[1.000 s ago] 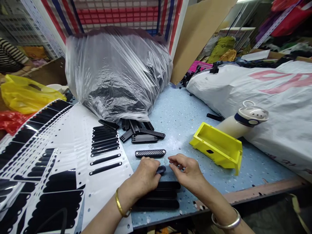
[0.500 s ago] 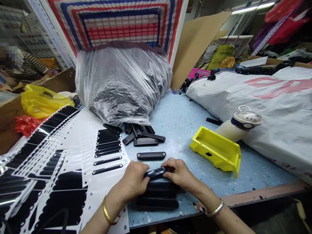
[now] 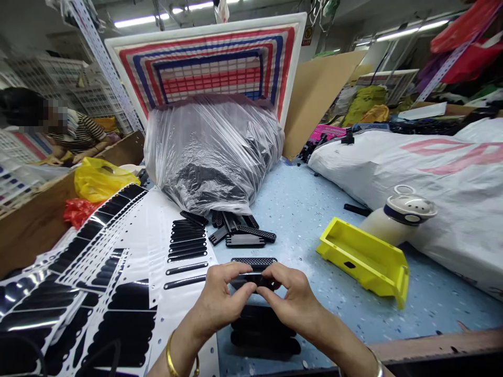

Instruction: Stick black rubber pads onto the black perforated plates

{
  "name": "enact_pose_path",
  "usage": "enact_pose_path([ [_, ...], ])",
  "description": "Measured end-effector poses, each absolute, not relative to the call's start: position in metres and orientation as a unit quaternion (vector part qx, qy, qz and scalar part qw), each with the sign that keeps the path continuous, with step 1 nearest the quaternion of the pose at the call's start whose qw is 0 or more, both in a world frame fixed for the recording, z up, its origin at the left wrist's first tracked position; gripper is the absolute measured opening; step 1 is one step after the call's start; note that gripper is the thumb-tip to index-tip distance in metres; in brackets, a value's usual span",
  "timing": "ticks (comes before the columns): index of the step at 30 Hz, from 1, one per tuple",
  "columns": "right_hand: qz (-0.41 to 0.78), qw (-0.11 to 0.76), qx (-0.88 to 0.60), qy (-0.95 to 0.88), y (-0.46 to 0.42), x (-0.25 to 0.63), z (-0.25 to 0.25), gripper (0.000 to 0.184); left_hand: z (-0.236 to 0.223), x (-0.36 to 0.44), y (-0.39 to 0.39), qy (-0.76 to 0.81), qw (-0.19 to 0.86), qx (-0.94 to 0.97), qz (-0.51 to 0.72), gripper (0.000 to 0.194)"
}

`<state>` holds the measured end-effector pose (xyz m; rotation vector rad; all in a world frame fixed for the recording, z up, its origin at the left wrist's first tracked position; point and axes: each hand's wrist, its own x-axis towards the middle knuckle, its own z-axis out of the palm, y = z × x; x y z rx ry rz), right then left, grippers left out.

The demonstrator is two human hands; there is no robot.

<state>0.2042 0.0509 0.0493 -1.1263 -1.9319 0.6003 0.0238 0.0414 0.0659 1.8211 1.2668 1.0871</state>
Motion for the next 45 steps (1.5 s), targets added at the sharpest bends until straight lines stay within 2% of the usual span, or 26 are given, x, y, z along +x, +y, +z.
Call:
enact_pose_path([
  [13,0.187,0.351,-0.434,-0.809,0.045,0.193,0.053,0.01,0.065,0.022,0.042,0.486,0.378,0.67,0.415,0.014],
  [24,0.197,0.335,-0.444,-0.807,0.042,0.192,0.056,0.009,0.066,0.017,0.046,0.424,0.406,0.692,0.42,0.018],
  [35,0.171,0.314,-0.441,-0.823,0.04,0.194,0.053,0.011,0.074,0.018,0.042,0.435,0.291,0.766,0.373,0.023],
  [45,0.184,0.306,-0.433,-0.828,0.04,0.193,0.058,0.012,0.073,0.018,0.042,0.432,0.275,0.784,0.35,0.027],
])
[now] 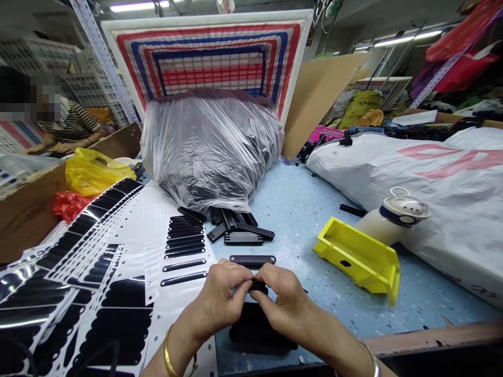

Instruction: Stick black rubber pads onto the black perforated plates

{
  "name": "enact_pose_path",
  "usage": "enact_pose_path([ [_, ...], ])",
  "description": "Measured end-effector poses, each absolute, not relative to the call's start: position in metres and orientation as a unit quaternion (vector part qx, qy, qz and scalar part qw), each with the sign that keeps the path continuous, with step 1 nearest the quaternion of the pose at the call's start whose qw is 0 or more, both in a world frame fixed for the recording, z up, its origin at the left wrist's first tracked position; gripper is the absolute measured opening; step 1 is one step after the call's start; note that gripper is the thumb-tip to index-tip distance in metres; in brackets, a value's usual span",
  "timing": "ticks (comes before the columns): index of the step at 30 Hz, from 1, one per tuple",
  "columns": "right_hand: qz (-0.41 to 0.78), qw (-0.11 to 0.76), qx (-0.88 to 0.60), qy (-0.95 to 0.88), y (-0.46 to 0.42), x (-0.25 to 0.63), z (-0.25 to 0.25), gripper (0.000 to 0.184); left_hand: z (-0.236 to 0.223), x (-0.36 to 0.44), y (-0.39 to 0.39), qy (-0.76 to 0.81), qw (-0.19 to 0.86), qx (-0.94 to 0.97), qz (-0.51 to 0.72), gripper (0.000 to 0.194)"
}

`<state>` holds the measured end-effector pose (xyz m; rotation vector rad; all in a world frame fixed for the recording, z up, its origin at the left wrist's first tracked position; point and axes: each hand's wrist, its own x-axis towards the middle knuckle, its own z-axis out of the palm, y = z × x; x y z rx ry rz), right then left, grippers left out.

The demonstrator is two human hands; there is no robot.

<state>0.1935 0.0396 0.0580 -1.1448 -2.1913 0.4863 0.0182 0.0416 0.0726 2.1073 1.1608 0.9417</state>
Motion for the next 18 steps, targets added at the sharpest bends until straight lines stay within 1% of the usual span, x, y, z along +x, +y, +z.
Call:
enact_pose_path([
  [9,0.189,0.317,-0.43,-0.824,0.0396,0.1936,0.0551,0.012,0.0702,0.0159,0.043,0.396,0.267,0.794,0.377,0.023],
  [18,0.193,0.32,-0.432,-0.821,0.0391,0.1952,0.0549,0.011,0.0716,0.0146,0.0431,0.372,0.275,0.798,0.387,0.024],
])
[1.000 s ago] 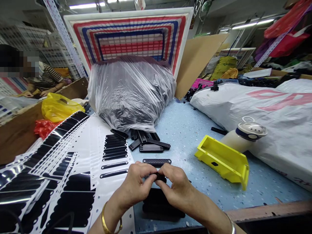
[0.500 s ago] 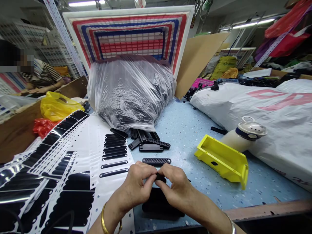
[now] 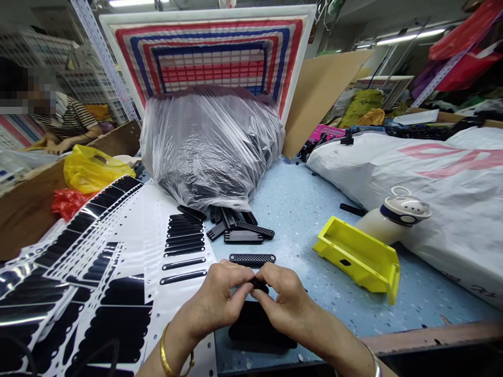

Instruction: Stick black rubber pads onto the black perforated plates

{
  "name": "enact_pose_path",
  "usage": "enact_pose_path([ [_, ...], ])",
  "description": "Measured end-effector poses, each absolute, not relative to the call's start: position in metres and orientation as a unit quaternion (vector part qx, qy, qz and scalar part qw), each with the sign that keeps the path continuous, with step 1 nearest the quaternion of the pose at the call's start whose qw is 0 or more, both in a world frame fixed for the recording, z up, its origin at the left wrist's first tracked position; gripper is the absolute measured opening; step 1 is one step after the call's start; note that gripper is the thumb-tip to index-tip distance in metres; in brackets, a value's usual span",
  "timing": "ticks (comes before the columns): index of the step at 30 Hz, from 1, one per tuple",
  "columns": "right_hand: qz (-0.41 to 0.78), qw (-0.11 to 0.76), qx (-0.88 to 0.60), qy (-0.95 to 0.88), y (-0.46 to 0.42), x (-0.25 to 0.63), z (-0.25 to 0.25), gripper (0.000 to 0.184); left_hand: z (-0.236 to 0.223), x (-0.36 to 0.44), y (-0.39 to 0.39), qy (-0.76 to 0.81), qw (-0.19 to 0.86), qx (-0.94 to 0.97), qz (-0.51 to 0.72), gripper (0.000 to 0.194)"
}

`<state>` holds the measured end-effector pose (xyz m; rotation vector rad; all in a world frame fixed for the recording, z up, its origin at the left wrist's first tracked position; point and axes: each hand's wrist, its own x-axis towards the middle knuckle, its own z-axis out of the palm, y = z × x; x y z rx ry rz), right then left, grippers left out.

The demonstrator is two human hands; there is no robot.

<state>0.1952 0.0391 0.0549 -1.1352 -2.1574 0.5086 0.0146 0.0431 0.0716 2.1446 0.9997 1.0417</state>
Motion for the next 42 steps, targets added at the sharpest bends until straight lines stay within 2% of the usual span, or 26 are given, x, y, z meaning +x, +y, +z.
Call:
enact_pose_path([
  [15,0.195,0.311,-0.441,-0.819,0.0388,0.1942,0.0537,0.013,0.0716,0.0146,0.0428,0.359,0.271,0.815,0.367,0.027],
  [24,0.191,0.31,-0.445,-0.818,0.0377,0.1951,0.0532,0.013,0.0791,0.0156,0.0447,0.358,0.303,0.813,0.346,0.028],
  [42,0.162,0.321,-0.452,-0.816,0.0323,0.1965,0.0505,0.013,0.0744,0.0206,0.0387,0.359,0.227,0.839,0.34,0.024],
])
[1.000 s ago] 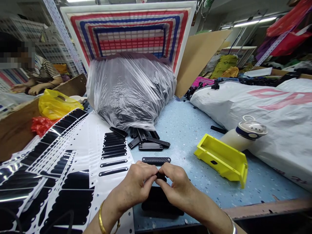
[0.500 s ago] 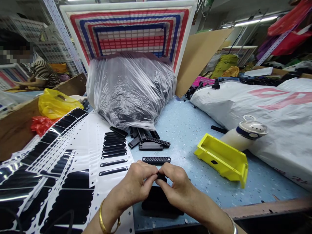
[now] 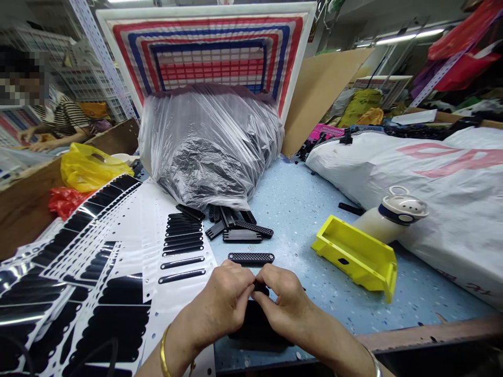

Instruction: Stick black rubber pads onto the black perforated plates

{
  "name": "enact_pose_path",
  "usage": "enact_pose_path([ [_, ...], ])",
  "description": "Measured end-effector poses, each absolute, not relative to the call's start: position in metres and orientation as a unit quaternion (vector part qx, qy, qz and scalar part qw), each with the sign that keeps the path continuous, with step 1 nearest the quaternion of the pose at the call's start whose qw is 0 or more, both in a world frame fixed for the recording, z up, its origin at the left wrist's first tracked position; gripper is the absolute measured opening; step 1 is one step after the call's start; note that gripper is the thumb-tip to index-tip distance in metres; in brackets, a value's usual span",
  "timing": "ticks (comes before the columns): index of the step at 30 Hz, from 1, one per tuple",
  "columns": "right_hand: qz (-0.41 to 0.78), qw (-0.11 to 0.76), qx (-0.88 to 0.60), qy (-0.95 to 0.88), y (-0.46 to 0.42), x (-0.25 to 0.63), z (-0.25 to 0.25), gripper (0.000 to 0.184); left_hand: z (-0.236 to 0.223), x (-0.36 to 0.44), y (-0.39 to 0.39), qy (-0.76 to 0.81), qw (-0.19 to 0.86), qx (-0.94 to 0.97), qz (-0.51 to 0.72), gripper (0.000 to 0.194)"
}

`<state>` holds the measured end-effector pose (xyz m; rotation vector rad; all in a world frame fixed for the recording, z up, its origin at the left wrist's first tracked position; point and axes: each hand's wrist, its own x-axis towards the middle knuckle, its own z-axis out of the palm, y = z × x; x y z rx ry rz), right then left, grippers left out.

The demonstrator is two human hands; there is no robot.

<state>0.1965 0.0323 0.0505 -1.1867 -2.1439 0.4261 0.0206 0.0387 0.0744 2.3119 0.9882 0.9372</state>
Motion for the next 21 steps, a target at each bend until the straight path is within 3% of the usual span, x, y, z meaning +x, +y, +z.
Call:
enact_pose_path([
  [10,0.198,0.312,-0.485,-0.793,0.033,0.196,0.051,0.011,0.053,0.025,0.042,0.348,0.209,0.824,0.395,0.024],
  [15,0.286,0.346,-0.502,-0.739,0.049,0.21,0.052,0.006,0.049,0.0,0.048,0.454,0.235,0.748,0.423,0.029],
  [17,0.354,0.357,-0.511,-0.697,0.053,0.22,0.054,0.012,0.043,-0.014,0.047,0.509,0.276,0.694,0.428,0.033],
  [21,0.443,0.387,-0.519,-0.62,0.053,0.233,0.059,0.026,0.027,-0.027,0.04,0.531,0.462,0.553,0.446,0.054],
])
